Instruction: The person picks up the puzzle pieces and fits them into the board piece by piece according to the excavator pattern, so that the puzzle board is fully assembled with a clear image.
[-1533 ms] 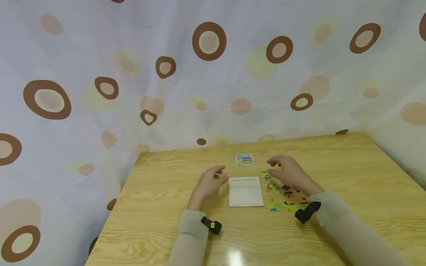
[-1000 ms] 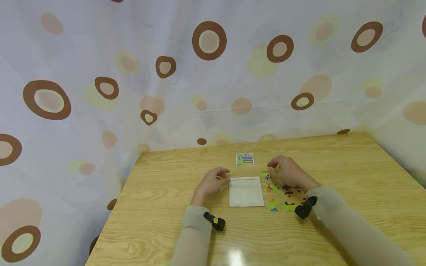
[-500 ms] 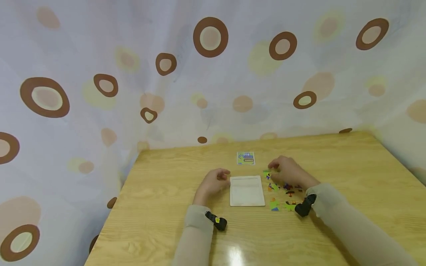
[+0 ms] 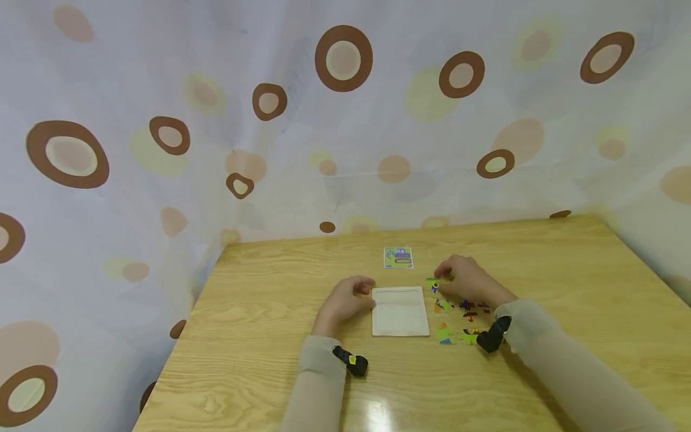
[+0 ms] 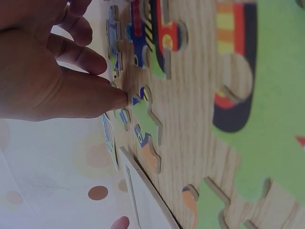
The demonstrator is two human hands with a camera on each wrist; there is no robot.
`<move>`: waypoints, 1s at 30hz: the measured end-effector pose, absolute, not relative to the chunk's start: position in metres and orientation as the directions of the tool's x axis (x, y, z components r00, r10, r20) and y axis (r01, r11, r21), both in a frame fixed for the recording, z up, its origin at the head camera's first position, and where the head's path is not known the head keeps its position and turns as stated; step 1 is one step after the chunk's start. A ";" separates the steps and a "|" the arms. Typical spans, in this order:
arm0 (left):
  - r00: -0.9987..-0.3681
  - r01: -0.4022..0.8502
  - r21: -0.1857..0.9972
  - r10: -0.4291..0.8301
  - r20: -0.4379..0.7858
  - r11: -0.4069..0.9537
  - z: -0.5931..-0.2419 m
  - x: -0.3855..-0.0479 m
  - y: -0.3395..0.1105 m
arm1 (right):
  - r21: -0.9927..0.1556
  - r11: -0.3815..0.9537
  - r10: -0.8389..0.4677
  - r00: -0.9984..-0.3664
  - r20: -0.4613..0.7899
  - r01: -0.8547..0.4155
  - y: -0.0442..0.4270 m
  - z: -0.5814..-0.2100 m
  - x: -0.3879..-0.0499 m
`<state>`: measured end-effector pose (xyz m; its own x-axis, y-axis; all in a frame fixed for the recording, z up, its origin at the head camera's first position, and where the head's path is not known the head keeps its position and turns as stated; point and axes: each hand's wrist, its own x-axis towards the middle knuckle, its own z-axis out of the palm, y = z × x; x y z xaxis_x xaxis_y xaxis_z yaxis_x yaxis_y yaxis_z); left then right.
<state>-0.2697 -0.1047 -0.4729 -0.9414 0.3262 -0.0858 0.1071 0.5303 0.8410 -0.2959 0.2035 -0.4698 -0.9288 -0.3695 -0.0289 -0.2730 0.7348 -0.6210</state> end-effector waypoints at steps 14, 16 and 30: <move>-0.936 0.125 0.828 0.343 -0.085 0.546 -0.474 -0.269 -0.106 | -0.636 0.720 -0.387 -0.921 -0.033 -0.280 0.202 -0.465 -0.294; -0.936 0.130 0.825 0.342 -0.080 0.550 -0.474 -0.269 -0.106 | -0.627 0.725 -0.400 -0.916 -0.046 -0.285 0.203 -0.461 -0.293; -0.944 0.111 0.817 0.316 -0.090 0.566 -0.476 -0.270 -0.105 | -0.607 0.750 -0.382 -0.921 -0.072 -0.264 0.203 -0.462 -0.295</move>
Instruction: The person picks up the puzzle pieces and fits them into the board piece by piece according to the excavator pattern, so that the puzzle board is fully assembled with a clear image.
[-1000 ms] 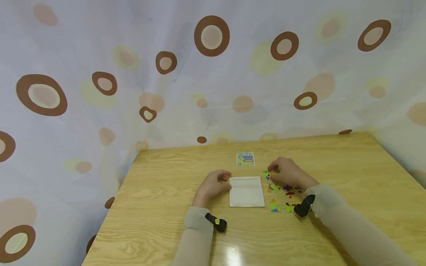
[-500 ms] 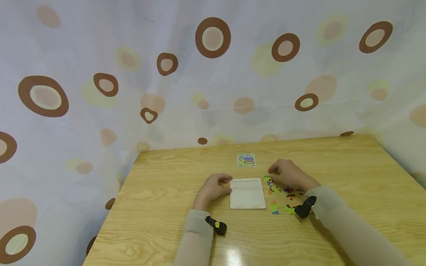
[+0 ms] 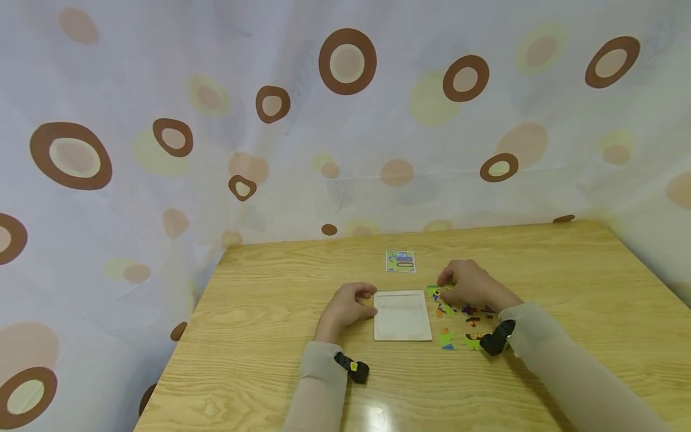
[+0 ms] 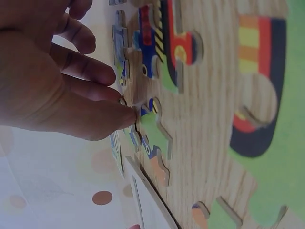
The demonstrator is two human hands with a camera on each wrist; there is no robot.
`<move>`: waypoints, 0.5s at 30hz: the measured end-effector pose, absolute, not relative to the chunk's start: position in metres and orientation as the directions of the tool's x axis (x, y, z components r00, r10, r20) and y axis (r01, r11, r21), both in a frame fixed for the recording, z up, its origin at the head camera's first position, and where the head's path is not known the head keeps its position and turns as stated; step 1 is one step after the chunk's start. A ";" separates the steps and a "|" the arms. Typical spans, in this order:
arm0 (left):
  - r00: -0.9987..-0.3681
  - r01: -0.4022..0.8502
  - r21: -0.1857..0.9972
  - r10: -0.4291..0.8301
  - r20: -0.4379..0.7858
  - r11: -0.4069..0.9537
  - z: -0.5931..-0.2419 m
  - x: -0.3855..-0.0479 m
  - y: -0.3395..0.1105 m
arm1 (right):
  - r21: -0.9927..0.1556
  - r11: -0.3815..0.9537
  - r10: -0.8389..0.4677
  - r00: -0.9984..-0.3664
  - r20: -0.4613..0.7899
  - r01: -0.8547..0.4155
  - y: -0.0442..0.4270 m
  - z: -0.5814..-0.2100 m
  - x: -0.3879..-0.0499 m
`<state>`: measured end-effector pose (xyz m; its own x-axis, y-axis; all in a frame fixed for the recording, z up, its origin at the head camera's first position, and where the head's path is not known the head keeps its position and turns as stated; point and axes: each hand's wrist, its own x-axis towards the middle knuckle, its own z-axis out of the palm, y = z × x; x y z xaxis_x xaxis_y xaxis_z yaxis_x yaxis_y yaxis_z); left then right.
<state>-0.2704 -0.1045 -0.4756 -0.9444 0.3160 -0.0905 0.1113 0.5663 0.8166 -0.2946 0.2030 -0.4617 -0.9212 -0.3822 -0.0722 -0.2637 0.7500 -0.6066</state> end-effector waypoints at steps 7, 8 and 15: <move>-0.949 0.099 0.821 0.302 -0.092 0.563 -0.476 -0.270 -0.103 | -0.634 0.719 -0.391 -0.920 -0.033 -0.283 0.204 -0.462 -0.293; -0.950 0.100 0.821 0.300 -0.090 0.563 -0.476 -0.270 -0.103 | -0.637 0.715 -0.394 -0.919 -0.025 -0.290 0.204 -0.462 -0.293; -0.953 0.105 0.817 0.293 -0.081 0.566 -0.476 -0.267 -0.102 | -0.664 0.686 -0.394 -0.919 0.005 -0.298 0.204 -0.460 -0.289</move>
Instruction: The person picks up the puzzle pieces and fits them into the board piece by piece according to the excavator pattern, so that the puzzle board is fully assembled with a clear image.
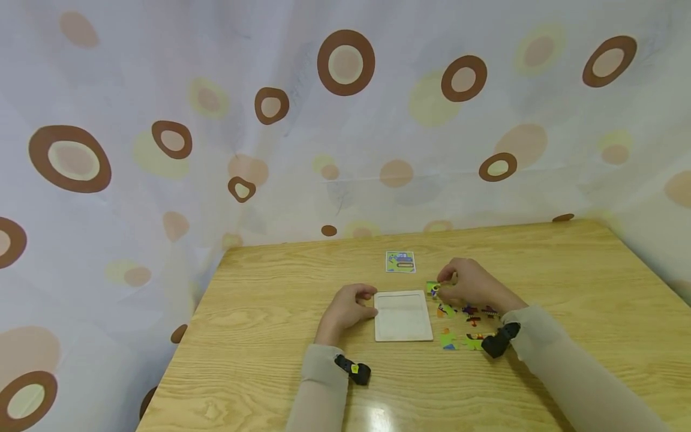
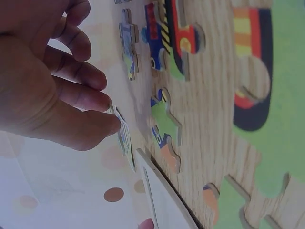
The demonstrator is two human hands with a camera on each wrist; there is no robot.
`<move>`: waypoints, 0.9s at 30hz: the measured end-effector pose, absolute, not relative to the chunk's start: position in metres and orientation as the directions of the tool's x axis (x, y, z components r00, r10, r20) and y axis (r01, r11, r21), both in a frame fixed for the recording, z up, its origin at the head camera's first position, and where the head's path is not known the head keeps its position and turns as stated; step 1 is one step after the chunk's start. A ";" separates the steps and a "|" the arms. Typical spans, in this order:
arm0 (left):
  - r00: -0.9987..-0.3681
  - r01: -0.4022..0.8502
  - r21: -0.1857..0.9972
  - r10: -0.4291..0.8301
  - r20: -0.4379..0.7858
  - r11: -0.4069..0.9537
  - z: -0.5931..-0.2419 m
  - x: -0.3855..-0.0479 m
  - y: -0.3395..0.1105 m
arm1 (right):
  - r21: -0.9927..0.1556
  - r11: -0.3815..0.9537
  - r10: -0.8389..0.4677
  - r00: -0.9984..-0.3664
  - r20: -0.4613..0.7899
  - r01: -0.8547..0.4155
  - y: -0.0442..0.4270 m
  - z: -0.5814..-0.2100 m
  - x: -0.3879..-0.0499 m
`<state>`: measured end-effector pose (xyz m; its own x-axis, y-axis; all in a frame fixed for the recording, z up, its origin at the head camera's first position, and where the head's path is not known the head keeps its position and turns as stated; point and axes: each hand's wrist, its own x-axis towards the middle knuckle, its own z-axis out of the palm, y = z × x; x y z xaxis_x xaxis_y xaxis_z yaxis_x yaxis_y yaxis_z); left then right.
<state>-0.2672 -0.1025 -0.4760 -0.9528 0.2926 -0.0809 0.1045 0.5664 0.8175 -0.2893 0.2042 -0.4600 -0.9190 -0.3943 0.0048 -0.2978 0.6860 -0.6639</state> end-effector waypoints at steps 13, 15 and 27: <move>-0.948 0.121 0.817 0.311 -0.073 0.563 -0.477 -0.267 -0.104 | -0.638 0.665 -0.441 -0.894 0.085 -0.388 0.183 -0.454 -0.286; -0.947 0.124 0.817 0.313 -0.072 0.562 -0.477 -0.267 -0.103 | -0.642 0.661 -0.443 -0.893 0.086 -0.389 0.178 -0.453 -0.285; -0.948 0.120 0.817 0.309 -0.074 0.564 -0.478 -0.268 -0.103 | -0.659 0.624 -0.478 -0.872 0.104 -0.420 0.154 -0.457 -0.284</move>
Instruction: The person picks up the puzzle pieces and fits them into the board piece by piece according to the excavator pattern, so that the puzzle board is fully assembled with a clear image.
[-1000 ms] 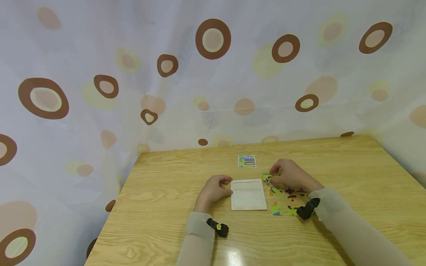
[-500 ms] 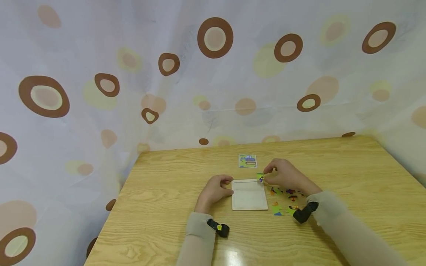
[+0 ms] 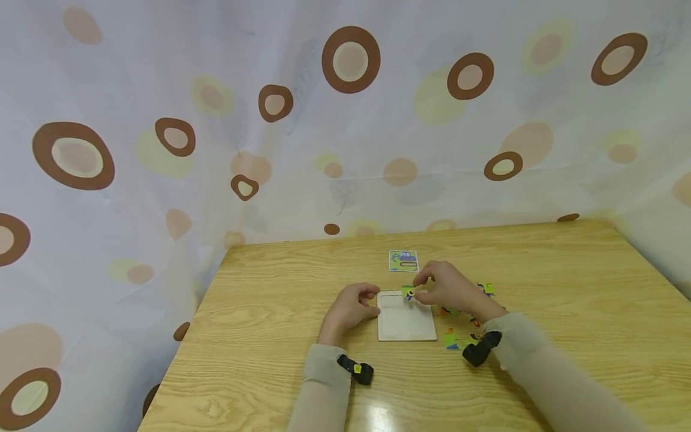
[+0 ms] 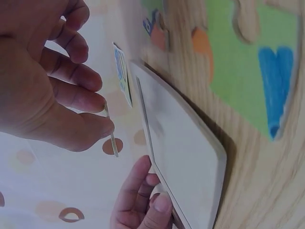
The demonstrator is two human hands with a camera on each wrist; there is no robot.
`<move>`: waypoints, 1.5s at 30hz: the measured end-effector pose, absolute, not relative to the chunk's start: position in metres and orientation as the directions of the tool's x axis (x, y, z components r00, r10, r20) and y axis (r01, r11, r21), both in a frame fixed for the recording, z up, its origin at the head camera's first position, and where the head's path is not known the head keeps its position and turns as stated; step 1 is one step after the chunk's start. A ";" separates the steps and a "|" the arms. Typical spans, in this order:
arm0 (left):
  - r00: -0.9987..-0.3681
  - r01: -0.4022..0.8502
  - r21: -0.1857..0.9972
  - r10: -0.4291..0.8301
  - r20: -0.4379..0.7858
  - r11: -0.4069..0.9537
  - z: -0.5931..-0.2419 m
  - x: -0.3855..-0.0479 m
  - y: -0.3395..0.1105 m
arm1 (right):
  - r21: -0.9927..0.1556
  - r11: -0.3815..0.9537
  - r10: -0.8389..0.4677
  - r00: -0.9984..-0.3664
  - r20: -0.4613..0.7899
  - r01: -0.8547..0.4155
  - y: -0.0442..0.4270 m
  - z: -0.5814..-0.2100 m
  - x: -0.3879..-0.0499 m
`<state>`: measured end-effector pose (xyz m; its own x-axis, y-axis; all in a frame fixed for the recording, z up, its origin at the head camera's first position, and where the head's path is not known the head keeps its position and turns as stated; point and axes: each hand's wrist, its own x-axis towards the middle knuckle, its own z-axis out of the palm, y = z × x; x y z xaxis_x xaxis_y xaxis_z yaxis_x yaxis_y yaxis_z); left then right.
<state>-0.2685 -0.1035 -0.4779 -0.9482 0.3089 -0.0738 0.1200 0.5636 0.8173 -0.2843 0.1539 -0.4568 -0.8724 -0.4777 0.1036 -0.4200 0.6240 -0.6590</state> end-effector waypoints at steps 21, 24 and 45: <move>-0.947 0.130 0.804 0.314 -0.074 0.580 -0.478 -0.270 -0.104 | -0.648 0.642 -0.487 -0.871 0.066 -0.409 0.115 -0.466 -0.287; -0.946 0.126 0.806 0.314 -0.077 0.579 -0.478 -0.269 -0.104 | -0.634 0.649 -0.493 -0.867 0.070 -0.420 0.110 -0.468 -0.288; -0.948 0.116 0.813 0.308 -0.080 0.570 -0.479 -0.270 -0.104 | -0.598 0.704 -0.450 -0.892 0.041 -0.383 0.101 -0.475 -0.289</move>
